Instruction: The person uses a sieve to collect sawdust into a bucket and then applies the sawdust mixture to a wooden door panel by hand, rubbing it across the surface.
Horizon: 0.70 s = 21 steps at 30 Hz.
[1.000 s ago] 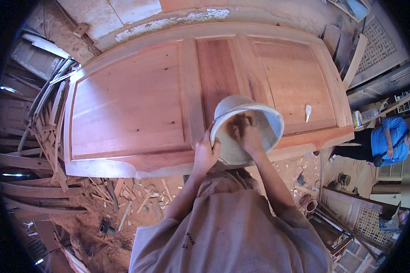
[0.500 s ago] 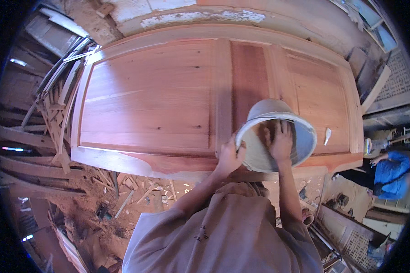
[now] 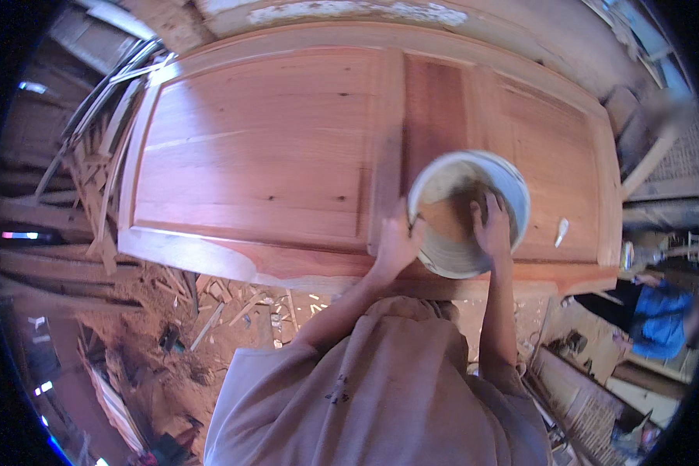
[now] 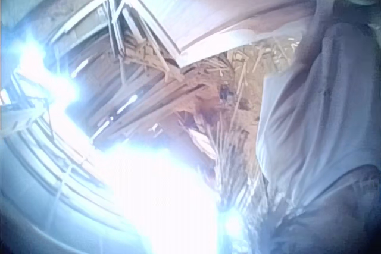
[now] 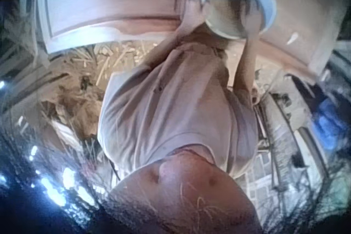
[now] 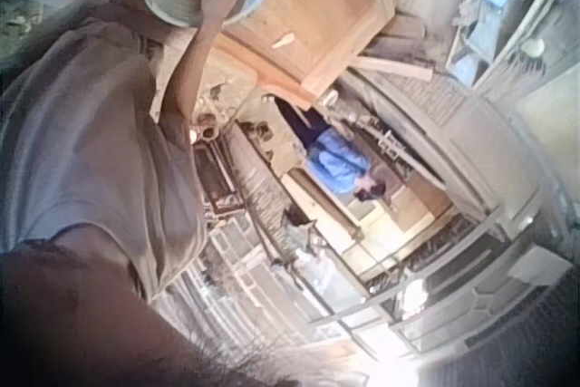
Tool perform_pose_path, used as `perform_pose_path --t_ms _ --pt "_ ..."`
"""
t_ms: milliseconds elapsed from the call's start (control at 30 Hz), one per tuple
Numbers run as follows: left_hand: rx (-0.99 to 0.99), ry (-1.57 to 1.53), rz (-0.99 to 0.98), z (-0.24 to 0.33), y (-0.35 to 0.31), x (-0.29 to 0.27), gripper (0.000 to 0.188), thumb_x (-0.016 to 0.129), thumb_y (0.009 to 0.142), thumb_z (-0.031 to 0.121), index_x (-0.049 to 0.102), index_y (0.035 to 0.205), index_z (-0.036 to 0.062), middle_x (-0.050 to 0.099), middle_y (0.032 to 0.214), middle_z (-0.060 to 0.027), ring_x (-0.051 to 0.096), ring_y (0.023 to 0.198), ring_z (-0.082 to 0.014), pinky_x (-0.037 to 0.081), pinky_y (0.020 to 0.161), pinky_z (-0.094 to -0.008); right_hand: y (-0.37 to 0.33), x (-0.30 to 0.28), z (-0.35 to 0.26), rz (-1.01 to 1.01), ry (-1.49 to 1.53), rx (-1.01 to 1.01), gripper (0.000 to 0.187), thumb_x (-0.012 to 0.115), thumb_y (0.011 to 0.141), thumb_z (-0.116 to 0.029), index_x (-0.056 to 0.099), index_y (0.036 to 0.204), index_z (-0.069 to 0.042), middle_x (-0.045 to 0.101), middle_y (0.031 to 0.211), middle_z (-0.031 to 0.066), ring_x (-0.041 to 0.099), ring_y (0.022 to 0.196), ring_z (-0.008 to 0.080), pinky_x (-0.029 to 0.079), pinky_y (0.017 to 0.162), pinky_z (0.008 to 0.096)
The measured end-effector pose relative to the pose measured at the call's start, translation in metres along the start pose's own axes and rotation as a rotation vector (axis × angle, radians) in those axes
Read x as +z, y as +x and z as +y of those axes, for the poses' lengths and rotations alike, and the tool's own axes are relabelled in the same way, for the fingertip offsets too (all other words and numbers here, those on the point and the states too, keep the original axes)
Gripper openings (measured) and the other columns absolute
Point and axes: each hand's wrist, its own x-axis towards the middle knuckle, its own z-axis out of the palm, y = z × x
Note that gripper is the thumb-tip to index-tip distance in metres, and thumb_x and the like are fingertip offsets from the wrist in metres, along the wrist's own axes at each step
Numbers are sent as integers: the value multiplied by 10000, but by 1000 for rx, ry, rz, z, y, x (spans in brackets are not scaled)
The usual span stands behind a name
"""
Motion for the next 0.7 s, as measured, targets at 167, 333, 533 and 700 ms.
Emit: perform_pose_path --t_ms 167,333,533,700 --pt "-176 -8 -40 29 8 22 250 538 833 126 539 1029 -30 606 760 -270 633 746 -416 485 624 -464 15 -24 33 -95 45 -13 377 534 890 -255 535 1154 15 594 1059 278 561 994 445 436 901 484" --pt "-65 -92 43 34 -14 57 283 509 835 73 537 1085 -56 645 852 -212 644 757 -264 495 665 -383 11 -11 69 -651 -219 99 497 541 868 -363 499 1191 13 574 1137 255 587 1012 384 466 893 462" --pt "-139 -90 188 47 -74 86 318 503 897 86 501 1175 -70 607 993 -194 565 924 -228 439 827 -354 -25 18 53 -451 -248 110 623 599 818 -363 399 1242 47 391 1320 278 459 1171 437 419 961 483" --pt "-169 -56 225 65 -103 100 421 478 945 187 415 1270 -73 518 1183 -210 498 1051 -258 393 915 -368 -37 27 64 -484 -183 16 533 556 847 -252 395 1276 21 457 1265 264 475 1180 391 366 1007 476"
